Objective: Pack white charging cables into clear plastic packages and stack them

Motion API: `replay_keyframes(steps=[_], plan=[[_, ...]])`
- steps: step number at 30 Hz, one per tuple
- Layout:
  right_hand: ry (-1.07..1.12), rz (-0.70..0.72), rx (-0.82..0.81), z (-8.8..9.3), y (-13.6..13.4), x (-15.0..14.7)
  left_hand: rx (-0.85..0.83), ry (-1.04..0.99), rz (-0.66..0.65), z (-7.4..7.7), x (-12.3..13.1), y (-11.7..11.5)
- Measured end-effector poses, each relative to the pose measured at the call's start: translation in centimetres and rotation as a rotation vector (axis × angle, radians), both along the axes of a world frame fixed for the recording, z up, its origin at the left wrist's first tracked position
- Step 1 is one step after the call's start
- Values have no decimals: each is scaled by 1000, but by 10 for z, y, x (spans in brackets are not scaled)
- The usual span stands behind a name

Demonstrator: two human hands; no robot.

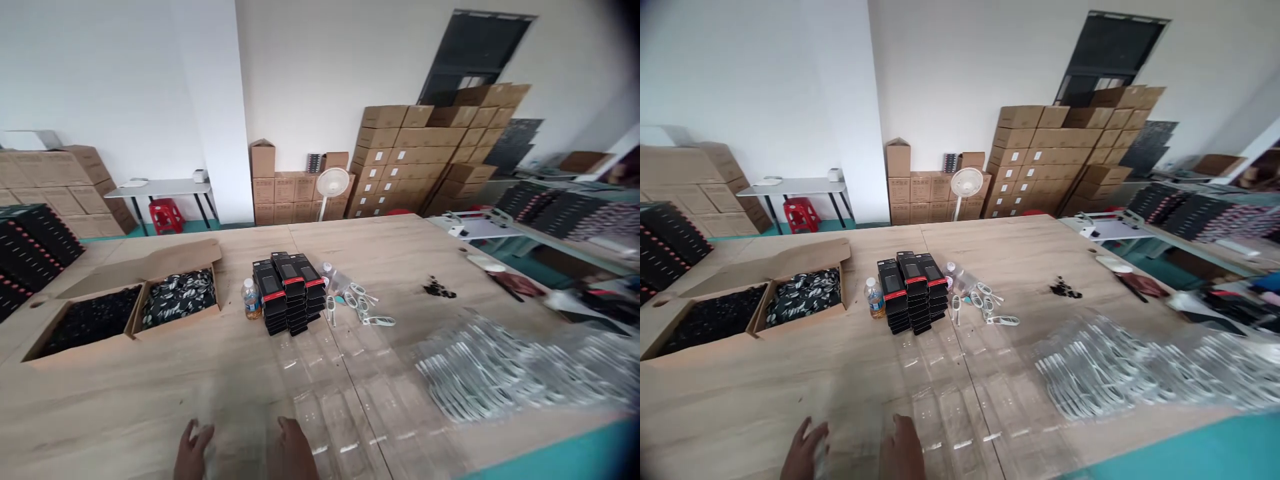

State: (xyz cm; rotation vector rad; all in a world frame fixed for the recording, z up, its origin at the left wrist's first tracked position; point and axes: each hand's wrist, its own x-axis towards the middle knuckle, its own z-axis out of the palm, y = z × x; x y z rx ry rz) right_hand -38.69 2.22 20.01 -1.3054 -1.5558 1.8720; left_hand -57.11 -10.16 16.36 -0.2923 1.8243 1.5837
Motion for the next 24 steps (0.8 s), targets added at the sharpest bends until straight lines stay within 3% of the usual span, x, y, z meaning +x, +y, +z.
replay_keyframes(steps=[2,5,10,24], plan=[[-25,-22,42,10,-3,-6,-1,75,-41,10,-2,13],[23,18,56,26,-4,-28,155,144,-182,33,8,42],[111,-53,58,46,2,-54,287,32,-331,67,22,71],[142,-103,-39,51,-6,-60,284,96,-353,63,17,72]])
